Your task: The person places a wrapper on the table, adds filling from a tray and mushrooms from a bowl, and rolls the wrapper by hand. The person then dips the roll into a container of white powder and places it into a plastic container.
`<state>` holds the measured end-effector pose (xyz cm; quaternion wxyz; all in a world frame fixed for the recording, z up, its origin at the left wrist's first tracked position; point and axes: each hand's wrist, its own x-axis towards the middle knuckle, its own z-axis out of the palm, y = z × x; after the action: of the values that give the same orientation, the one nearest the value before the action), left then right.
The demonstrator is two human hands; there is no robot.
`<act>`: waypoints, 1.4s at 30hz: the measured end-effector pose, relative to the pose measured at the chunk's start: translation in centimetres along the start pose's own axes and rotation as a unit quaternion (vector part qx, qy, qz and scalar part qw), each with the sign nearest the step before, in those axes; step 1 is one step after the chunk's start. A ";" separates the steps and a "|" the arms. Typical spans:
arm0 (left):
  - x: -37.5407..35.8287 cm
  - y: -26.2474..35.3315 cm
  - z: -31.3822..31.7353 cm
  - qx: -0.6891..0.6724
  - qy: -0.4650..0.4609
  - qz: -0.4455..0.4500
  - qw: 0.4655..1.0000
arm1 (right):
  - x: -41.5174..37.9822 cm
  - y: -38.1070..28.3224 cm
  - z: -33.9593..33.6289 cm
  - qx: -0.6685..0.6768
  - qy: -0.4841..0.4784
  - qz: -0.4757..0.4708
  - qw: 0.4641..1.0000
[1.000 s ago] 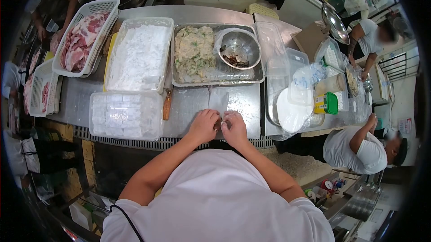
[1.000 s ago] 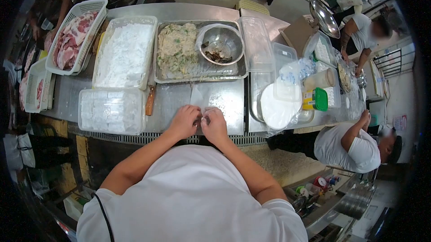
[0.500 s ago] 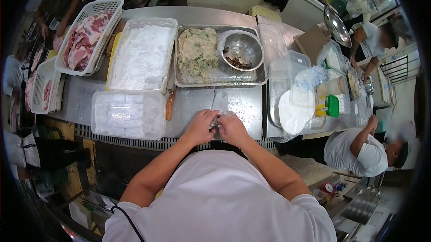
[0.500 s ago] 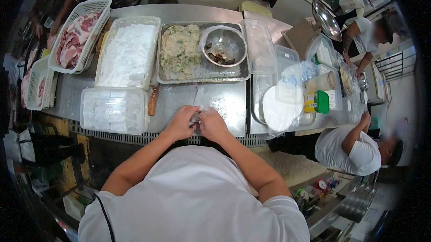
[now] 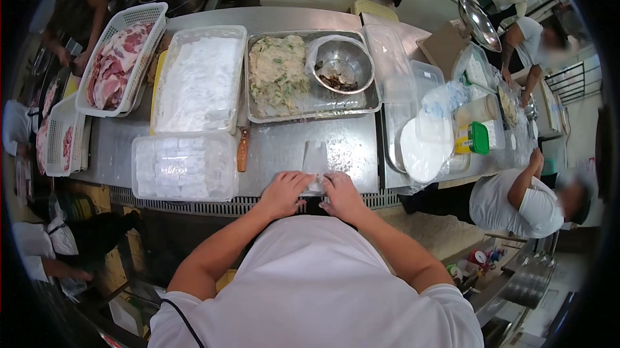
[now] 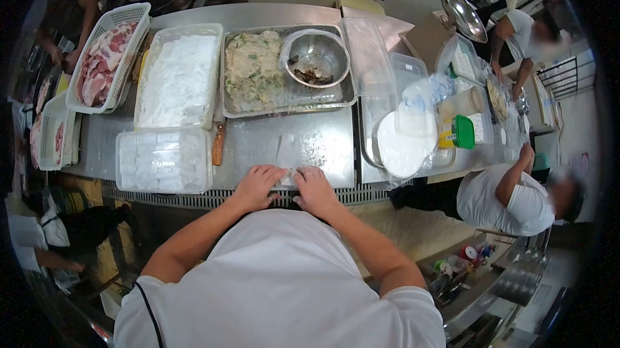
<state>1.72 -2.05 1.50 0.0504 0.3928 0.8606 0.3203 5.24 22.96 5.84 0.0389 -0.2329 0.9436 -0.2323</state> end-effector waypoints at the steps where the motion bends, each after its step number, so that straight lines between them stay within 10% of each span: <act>1: -0.2 -0.1 0.6 0.006 0.001 0.000 1.000 | -0.2 0.1 1.0 -0.014 -0.001 -0.004 1.000; 14: 1.6 -0.6 1.3 -0.042 0.140 0.037 0.988 | -0.5 0.4 2.5 0.040 0.091 0.036 0.994; 26: 5.3 -0.5 1.4 -0.012 0.068 -0.142 0.987 | 1.3 0.7 1.9 -0.024 0.080 0.003 0.997; 32: 5.0 -0.2 -1.3 -0.040 0.101 -0.003 0.994 | 1.9 2.2 2.1 -0.076 0.047 -0.022 0.996; 42: 3.8 -1.9 0.5 -0.025 0.068 -0.040 0.997 | 2.2 2.6 2.2 -0.023 0.088 -0.007 0.996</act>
<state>-1.91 0.04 0.60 0.0143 0.3337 0.8688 0.3656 2.56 23.03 2.74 -0.0509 -0.2186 0.9470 -0.2299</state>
